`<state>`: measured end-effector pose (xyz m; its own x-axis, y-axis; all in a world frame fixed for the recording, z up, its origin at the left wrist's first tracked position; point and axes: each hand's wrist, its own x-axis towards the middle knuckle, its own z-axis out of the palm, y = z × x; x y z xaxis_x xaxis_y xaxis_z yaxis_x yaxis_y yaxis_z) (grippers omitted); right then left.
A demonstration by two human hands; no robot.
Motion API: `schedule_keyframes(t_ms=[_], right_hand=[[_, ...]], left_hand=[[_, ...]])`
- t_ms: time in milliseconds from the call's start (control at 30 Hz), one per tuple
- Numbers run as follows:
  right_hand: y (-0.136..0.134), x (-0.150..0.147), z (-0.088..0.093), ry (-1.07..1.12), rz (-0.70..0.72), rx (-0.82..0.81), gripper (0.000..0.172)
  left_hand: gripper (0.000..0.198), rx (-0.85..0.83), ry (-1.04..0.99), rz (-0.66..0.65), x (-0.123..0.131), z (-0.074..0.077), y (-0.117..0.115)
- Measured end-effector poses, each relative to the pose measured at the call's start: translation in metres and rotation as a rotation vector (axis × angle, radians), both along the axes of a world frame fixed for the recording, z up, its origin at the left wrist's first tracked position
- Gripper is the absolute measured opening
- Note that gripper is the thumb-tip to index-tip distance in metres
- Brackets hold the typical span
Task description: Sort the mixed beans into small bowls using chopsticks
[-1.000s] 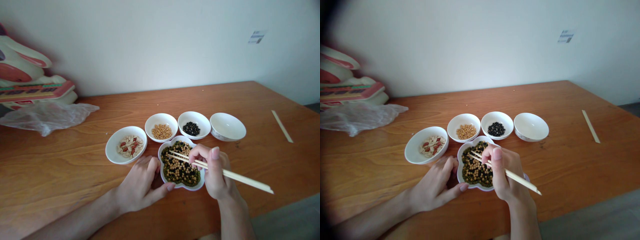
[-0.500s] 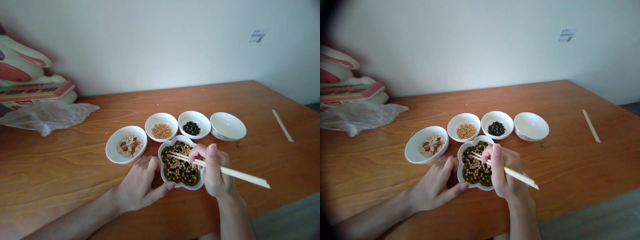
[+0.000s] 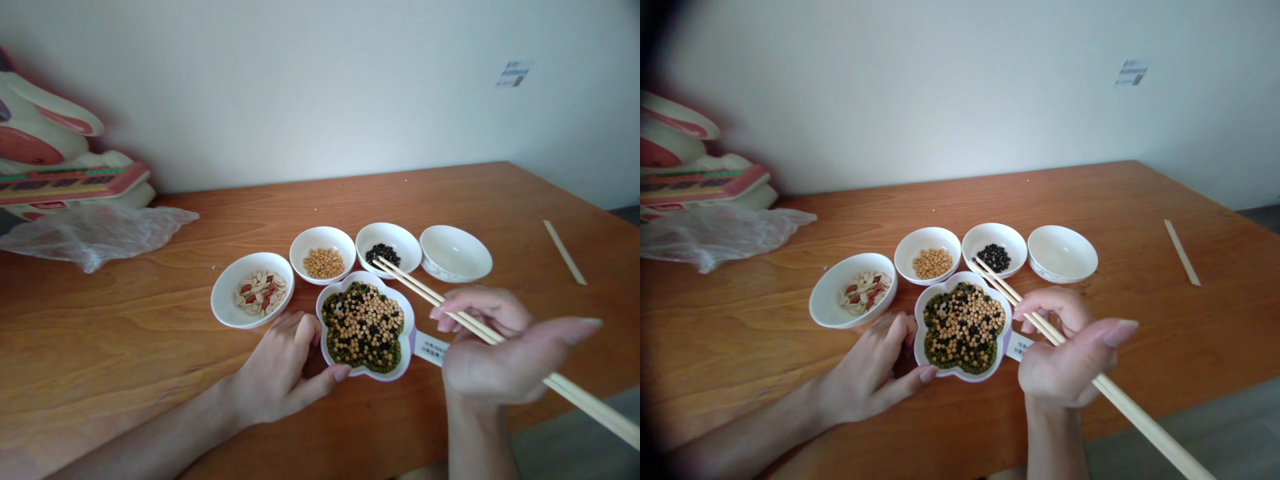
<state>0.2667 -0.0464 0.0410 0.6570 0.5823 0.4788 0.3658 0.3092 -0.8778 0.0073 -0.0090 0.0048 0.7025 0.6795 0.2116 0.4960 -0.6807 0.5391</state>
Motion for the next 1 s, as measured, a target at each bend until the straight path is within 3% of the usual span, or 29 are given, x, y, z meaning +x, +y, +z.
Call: schedule_keyframes(t_ms=[100,467,567,800,1000], right_hand=[[0.000,-0.009,0.007,0.088,-0.070,0.040,0.080],[0.003,-0.008,0.008,0.116,0.007,-0.002,0.081],[0.002,-0.003,0.006,0.089,0.116,-0.056,0.086],[0.001,-0.002,-0.009,-0.088,0.575,-0.312,0.088],[-0.001,-0.004,-0.012,-0.135,0.648,-0.357,0.086]], left_hand=[[0.031,0.004,-0.002,0.001,0.000,0.000,0.000],[0.031,0.001,-0.014,-0.002,0.001,0.001,0.001],[0.032,-0.001,-0.012,0.004,0.001,0.002,0.000],[0.031,0.000,-0.020,0.015,0.003,0.004,0.000],[0.033,-0.007,-0.010,0.003,0.002,0.001,0.000]])
